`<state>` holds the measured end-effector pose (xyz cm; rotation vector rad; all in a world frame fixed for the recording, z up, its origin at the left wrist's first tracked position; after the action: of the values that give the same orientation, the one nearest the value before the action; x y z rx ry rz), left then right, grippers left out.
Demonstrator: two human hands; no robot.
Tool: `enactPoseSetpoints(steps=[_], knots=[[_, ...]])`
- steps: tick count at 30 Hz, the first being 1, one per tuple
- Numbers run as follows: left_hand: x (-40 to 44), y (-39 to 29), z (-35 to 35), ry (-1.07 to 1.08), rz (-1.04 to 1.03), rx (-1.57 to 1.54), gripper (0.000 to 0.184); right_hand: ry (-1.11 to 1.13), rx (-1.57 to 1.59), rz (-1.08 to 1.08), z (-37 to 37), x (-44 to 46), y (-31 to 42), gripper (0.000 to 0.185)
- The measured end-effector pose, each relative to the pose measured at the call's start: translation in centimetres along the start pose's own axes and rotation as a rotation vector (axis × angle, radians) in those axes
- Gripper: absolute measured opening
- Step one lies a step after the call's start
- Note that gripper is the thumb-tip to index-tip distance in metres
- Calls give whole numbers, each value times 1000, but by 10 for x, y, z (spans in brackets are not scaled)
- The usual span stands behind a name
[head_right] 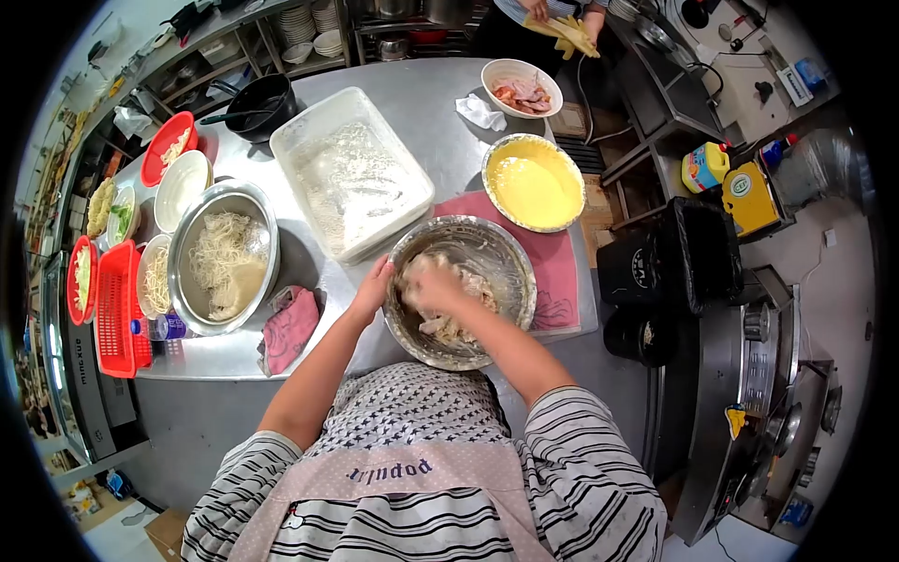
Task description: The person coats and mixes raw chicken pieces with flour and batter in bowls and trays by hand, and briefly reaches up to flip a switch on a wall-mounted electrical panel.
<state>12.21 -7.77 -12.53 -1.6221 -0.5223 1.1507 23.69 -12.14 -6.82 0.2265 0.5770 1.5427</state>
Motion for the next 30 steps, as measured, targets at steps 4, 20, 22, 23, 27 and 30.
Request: enactPoseSetpoints(steps=[4,20,22,23,27,30], knots=[[-1,-5,5,-26,-46,67,39,325,-95,360,0,-71,32,25],[-14,-34,0,23,-51,137,42,128,-483,544,-19,14,24,25],[-18,-37,-2,83,-49,50,39,101,-511,106,3,42,-13,25],[-21,-37,-3,155,23,41,51,169,-496,-10,12,47,-34,27],[-15,-34,-5,192,-22,53,51,566,-442,-346,27,11,-101,40],[-12,-30,-2,125,19,71,51,847,-261,-169,-28,-15,-131,51]])
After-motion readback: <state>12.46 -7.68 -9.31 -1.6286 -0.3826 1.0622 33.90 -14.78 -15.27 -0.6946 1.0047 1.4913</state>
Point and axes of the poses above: each hand's wrist, its own x-axis towards the middle knuckle, its own z-axis out of the back of the hand, y = z × x, the point moved 8 cm from there along x, towards the middle knuckle, and after that the axes turned 4 degrees about x, right-handed, at the moved point
